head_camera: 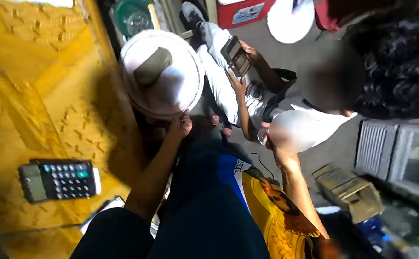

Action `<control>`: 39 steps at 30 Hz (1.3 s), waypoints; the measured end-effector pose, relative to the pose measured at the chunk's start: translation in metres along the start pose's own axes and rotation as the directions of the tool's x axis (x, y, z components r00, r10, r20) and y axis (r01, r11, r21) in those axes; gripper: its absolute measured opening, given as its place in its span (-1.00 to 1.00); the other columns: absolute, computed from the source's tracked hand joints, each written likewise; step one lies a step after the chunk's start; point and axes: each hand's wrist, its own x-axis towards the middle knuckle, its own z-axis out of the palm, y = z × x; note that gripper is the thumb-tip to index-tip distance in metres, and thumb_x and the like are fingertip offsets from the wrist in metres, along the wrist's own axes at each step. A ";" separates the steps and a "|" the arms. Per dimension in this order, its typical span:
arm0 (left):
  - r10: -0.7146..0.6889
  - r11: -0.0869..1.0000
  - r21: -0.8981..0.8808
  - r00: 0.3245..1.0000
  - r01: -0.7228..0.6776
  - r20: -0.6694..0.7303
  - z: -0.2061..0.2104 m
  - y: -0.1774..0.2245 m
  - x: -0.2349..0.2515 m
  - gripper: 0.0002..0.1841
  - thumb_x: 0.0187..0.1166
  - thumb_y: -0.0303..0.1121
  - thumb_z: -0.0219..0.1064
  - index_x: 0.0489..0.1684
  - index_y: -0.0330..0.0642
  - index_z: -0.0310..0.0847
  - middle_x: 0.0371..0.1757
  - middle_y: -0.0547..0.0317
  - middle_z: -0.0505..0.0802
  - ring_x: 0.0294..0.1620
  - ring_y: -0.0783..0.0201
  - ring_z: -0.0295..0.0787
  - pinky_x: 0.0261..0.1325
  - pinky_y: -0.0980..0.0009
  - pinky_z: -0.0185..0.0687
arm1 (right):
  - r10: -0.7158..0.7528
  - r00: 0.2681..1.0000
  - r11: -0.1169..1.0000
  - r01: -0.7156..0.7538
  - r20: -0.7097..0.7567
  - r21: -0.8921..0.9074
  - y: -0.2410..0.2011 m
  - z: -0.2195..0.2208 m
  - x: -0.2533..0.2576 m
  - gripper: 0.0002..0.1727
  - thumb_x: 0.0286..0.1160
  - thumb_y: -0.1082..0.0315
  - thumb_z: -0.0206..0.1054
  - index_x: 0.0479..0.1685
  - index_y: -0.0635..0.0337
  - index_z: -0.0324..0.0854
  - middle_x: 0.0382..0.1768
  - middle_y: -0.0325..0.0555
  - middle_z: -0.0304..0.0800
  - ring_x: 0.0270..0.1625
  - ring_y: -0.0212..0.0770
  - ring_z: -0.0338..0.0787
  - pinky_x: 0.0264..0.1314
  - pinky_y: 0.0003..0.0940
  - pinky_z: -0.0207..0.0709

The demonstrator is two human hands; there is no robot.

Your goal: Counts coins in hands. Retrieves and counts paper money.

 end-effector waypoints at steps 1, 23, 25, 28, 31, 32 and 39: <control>-0.022 0.999 0.046 0.997 0.018 0.077 -0.011 -0.015 -0.007 -0.75 0.81 -0.32 -0.05 -0.31 0.04 0.47 -0.72 0.53 0.45 -0.82 0.67 0.29 -0.75 0.79 0.24 | -0.047 0.998 0.997 0.050 0.044 -0.067 -0.002 -0.009 0.006 -0.70 0.78 0.42 0.10 0.28 0.27 0.66 -0.40 -0.31 0.66 -0.52 -0.54 0.54 -0.44 -0.64 0.47; 0.154 0.967 0.171 0.969 -0.188 0.195 -0.103 -0.072 -0.017 -0.61 0.88 -0.39 -0.21 0.40 -0.20 0.51 -0.60 0.47 0.41 -0.69 0.58 0.28 -0.56 0.68 0.31 | -0.350 0.636 0.458 0.757 0.688 -0.466 -0.045 0.230 0.182 -0.72 0.54 0.30 0.43 0.11 0.24 0.83 0.08 0.21 0.79 0.06 0.11 0.79 0.18 0.09 0.60; 0.208 0.950 0.216 0.972 -0.228 0.110 -0.097 -0.046 -0.003 -0.65 0.87 -0.47 -0.14 0.41 -0.25 0.50 -0.50 0.40 0.50 -0.59 0.55 0.39 -0.46 0.66 0.39 | -0.411 0.606 0.413 0.790 0.681 -0.453 -0.056 0.261 0.212 -0.72 0.52 0.32 0.44 0.12 0.24 0.84 0.12 0.25 0.77 0.13 0.18 0.79 0.21 0.14 0.61; 0.268 0.928 0.258 0.963 -0.269 0.038 -0.079 -0.008 0.030 -0.66 0.91 -0.34 -0.14 0.26 -0.24 0.56 -0.61 0.44 0.40 -0.69 0.56 0.28 -0.57 0.66 0.29 | -0.315 0.594 0.243 0.804 0.740 -0.543 -0.075 0.308 0.258 -0.67 0.55 0.37 0.38 0.24 0.21 0.78 0.35 0.30 0.66 0.19 0.34 0.78 0.20 0.32 0.61; 0.318 0.895 0.353 0.945 -0.272 -0.077 -0.054 0.033 0.078 -0.63 0.89 -0.11 -0.01 0.16 -0.17 0.64 -0.60 0.44 0.38 -0.74 0.57 0.17 -0.66 0.65 0.15 | -0.085 0.593 0.016 0.804 0.800 -0.594 -0.086 0.354 0.302 -0.61 0.58 0.33 0.37 0.31 0.35 0.69 0.57 0.36 0.48 0.30 0.45 0.72 0.25 0.42 0.54; 0.364 0.870 0.394 0.925 -0.295 -0.111 -0.047 0.045 0.096 -0.63 0.87 -0.12 0.04 0.19 -0.19 0.65 -0.50 0.39 0.51 -0.68 0.57 0.21 -0.61 0.63 0.18 | -0.015 0.585 -0.045 0.810 0.811 -0.585 -0.085 0.364 0.314 -0.60 0.62 0.29 0.35 0.27 0.42 0.67 0.55 0.41 0.48 0.33 0.48 0.69 0.27 0.44 0.50; 0.632 0.682 0.668 0.701 -0.299 -0.331 -0.011 0.122 0.175 -0.47 0.75 -0.04 0.25 0.13 -0.49 0.70 0.13 -0.37 0.80 0.23 -0.16 0.71 0.41 -0.11 0.47 | 0.034 0.455 -0.199 0.876 0.890 -0.440 -0.084 0.395 0.365 -0.65 0.78 0.45 0.01 0.17 0.56 0.64 0.20 0.51 0.72 0.28 0.50 0.72 0.29 0.37 0.50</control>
